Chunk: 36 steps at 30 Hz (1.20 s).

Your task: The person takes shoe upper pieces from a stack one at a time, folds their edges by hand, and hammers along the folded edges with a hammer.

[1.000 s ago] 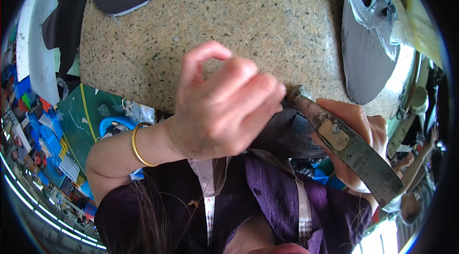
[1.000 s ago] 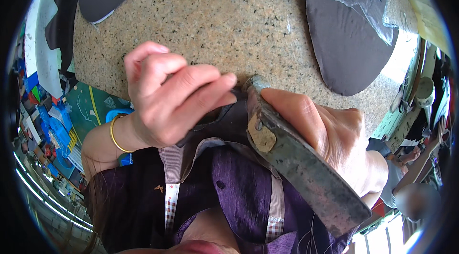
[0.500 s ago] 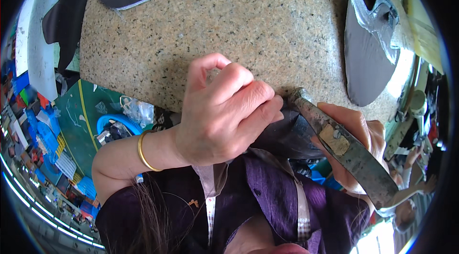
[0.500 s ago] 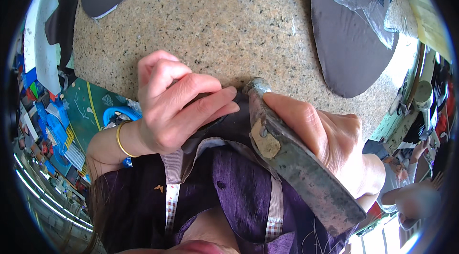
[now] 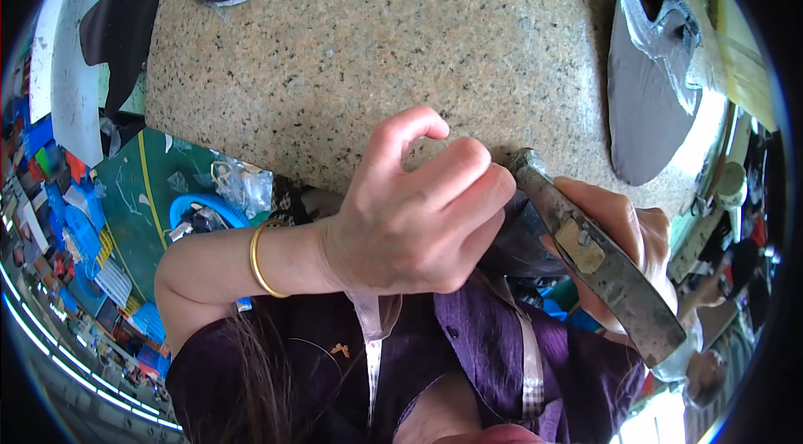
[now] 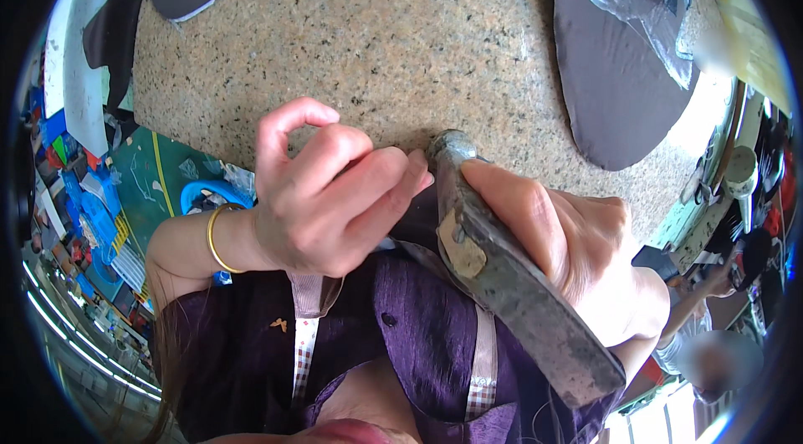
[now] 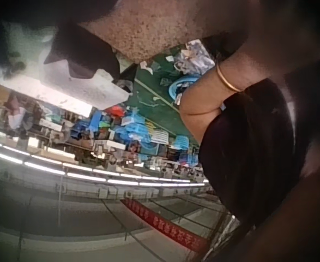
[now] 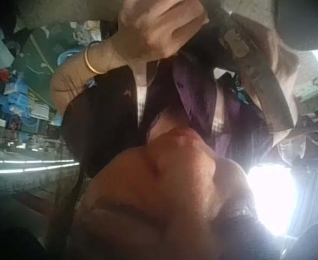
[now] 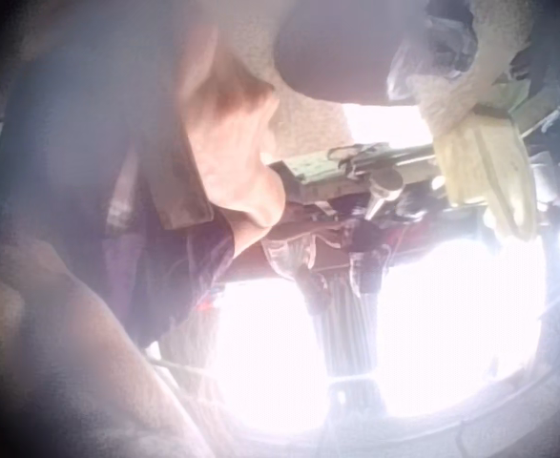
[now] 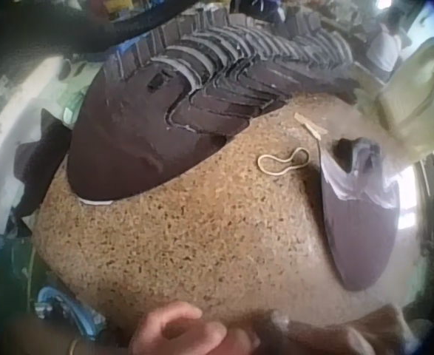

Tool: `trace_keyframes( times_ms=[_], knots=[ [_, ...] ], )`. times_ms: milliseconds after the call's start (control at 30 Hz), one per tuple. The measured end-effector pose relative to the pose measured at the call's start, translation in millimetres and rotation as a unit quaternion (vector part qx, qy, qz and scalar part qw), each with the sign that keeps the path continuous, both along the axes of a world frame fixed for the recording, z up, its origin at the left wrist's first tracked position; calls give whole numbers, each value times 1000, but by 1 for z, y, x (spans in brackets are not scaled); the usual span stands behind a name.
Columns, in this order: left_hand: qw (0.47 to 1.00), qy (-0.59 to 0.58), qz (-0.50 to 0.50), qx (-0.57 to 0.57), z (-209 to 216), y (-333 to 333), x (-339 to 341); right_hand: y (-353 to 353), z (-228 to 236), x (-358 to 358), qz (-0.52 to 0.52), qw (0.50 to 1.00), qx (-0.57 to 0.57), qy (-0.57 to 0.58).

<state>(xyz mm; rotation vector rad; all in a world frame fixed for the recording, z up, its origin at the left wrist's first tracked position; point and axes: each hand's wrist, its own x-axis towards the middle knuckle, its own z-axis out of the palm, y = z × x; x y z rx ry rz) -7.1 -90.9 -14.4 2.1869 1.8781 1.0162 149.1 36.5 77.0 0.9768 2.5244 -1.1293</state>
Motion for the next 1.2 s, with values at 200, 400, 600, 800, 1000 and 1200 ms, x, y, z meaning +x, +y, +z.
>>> trace_keyframes(
  times_ms=[200, 400, 600, 800, 1000, 1200],
  knots=[
    [997, -54, -63, 10, -10, 2, -15, 2, -8, 8, 38, 997, 47, 43],
    [986, -84, -147, -14, 4, 22, -20, 22, 5, 11, 105, 988, -103, 42],
    [946, -136, -270, -120, 33, 89, -33, 51, 8, 43, -139, 944, 196, 227],
    [982, -28, -122, 139, 36, 238, 7, 93, 19, 59, -206, 915, 302, 168],
    [953, -138, -247, -110, 55, 266, 9, 106, 17, 111, -299, 865, 312, 255],
    [720, -423, -335, -435, 58, 251, 29, 85, 47, 128, -376, 784, 330, 368]
  ],
)
